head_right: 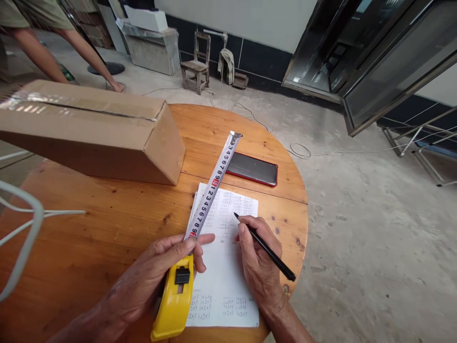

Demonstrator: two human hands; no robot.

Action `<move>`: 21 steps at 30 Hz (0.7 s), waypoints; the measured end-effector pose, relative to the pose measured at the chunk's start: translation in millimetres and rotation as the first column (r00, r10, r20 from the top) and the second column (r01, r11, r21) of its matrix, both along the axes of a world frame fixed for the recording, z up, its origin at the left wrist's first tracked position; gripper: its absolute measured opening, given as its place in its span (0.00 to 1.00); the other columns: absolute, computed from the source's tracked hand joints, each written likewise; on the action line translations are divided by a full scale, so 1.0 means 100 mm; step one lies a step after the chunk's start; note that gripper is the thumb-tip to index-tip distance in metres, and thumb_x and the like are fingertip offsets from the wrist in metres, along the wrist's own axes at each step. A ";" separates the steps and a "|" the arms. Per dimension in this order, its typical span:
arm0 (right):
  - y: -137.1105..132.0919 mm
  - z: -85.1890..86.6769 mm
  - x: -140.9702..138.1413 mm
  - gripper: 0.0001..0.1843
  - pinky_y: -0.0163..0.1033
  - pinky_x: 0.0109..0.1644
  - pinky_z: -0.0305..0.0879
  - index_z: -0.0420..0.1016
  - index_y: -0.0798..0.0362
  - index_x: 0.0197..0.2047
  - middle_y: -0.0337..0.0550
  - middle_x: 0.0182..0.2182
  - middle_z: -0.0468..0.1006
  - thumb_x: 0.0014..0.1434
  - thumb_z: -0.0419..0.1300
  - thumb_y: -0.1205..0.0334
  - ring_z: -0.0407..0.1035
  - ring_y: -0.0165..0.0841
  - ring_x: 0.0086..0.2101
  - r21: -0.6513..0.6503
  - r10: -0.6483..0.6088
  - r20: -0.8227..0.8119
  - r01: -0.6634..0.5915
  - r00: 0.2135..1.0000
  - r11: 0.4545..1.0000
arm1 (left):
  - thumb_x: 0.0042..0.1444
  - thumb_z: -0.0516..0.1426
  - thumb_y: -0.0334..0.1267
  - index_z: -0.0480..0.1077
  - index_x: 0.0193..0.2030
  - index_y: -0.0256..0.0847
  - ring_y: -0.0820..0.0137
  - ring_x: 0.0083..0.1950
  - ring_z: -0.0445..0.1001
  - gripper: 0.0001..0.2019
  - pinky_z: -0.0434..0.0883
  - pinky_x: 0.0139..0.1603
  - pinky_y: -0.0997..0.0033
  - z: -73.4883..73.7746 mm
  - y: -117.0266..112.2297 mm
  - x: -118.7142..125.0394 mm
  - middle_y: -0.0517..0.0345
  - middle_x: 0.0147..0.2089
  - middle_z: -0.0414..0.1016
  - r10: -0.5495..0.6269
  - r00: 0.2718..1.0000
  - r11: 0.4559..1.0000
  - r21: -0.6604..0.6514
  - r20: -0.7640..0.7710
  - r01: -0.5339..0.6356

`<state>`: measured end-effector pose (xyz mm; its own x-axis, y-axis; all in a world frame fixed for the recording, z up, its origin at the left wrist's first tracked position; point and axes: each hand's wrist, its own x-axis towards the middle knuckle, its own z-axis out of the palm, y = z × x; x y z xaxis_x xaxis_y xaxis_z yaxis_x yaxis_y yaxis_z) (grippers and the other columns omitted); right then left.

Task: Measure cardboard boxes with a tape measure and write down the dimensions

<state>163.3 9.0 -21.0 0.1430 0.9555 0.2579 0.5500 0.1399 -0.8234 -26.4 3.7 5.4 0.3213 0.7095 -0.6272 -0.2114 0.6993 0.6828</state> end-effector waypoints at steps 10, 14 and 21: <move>0.09 0.04 0.13 0.24 0.56 0.51 0.59 0.68 0.52 0.56 0.56 0.52 0.71 0.60 0.45 0.75 0.62 0.49 0.54 -0.036 0.206 0.836 -0.323 0.509 0.946 | 0.56 0.57 0.46 0.71 0.27 0.36 0.66 0.33 0.75 0.15 0.64 0.32 0.72 -0.05 -0.03 0.03 0.47 0.33 0.80 0.095 0.987 0.994 0.045 0.129 -0.102; -0.04 0.00 0.16 0.25 0.52 0.48 0.63 0.69 0.53 0.55 0.56 0.53 0.70 0.57 0.46 0.75 0.66 0.46 0.51 -0.010 0.195 0.830 -0.336 0.522 0.942 | 0.54 0.58 0.47 0.69 0.28 0.38 0.65 0.31 0.75 0.13 0.64 0.32 0.72 -0.04 -0.03 0.04 0.53 0.24 0.78 0.130 0.976 0.989 0.039 0.177 -0.139; -0.40 -0.19 0.18 0.29 0.54 0.49 0.64 0.63 0.50 0.61 0.55 0.60 0.64 0.58 0.53 0.52 0.63 0.51 0.55 0.051 0.216 0.883 -0.542 0.418 0.839 | 0.45 0.61 0.50 0.69 0.28 0.38 0.71 0.22 0.71 0.15 0.64 0.28 0.72 -0.08 -0.03 0.06 0.58 0.21 0.74 0.197 0.956 0.979 0.002 0.217 -0.202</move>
